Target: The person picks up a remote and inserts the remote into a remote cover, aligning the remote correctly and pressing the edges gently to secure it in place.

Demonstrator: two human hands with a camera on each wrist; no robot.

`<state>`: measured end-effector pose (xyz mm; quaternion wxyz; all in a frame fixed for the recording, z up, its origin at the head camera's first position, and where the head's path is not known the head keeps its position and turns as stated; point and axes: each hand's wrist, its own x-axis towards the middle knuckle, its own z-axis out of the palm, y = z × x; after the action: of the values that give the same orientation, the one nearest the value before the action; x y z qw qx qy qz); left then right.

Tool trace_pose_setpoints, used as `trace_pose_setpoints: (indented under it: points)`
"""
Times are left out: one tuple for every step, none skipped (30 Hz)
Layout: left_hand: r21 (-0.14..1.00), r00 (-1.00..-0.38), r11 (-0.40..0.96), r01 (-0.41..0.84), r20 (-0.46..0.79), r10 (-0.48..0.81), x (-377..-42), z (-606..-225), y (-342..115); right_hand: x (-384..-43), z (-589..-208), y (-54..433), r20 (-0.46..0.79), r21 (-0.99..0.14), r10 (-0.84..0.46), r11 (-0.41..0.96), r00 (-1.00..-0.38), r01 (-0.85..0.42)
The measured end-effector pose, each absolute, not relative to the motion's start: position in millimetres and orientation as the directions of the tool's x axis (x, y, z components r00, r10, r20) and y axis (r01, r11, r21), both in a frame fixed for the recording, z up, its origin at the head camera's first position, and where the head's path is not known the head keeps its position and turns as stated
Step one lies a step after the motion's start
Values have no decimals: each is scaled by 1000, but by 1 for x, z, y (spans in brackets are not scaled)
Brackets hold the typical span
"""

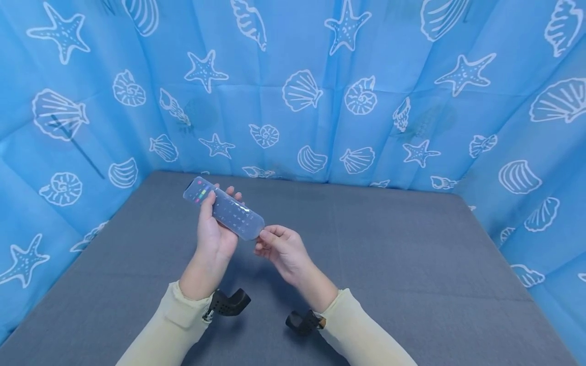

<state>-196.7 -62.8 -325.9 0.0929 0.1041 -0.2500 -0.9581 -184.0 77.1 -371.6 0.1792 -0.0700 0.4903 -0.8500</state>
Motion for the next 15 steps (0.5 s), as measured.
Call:
trace_pose_setpoints:
  points:
    - [498, -960, -858, 129, -153, -233, -197, -326, -63, -184, -371, 77, -56, -864, -376, -446, -925, 234]
    - [496, -961, -859, 131, -151, -234, -197, -326, -63, -184, -371, 77, -53, -868, -382, -440, -923, 231]
    - [494, -961, -860, 130, -152, -233, -197, -327, -63, -183, -370, 77, -45, -871, -390, -435, -920, 228]
    - [495, -961, -859, 129, -152, -232, -197, -327, -63, -183, -370, 77, -38, -874, -399, -432, -916, 224]
    - [495, -961, -860, 125, -155, -230, -197, -327, -63, -183, -370, 77, -31, -873, -405, -434, -914, 222]
    - [496, -961, -860, 121, -157, -226, -197, -327, -63, -183, -370, 77, -23, -872, -414, -436, -910, 221]
    - [496, -961, -861, 116, -162, -223, -197, -327, -63, -183, -369, 77, -15, -871, -423, -440, -906, 220]
    - [493, -960, -863, 110, -171, -221, -197, -327, -64, -183, -369, 76, -8, -869, -434, -442, -901, 221]
    - [490, -959, -865, 105, -179, -218, -198, -327, -64, -183, -369, 76, -2, -868, -445, -444, -895, 223]
    - [491, -959, -865, 100, -184, -215, -198, -327, -64, -183, -369, 76, 2, -865, -456, -447, -890, 227]
    - [490, -959, -866, 95, -188, -211, -198, -327, -65, -182, -368, 76, 7, -863, -466, -450, -885, 230]
    - [489, -959, -868, 90, -193, -208, -198, -327, -65, -182, -368, 76, 12, -862, -477, -450, -879, 233]
    - [488, -958, -869, 85, -198, -205, -198, -327, -65, -182, -367, 76, 15, -861, -485, -452, -874, 235]
    - [487, -958, -869, 80, -203, -202, -198, -327, -66, -181, -367, 76, 17, -859, -492, -453, -870, 239]
    - [488, -958, -869, 77, -205, -200, -198, -327, -66, -181, -367, 76, 20, -857, -498, -455, -867, 242]
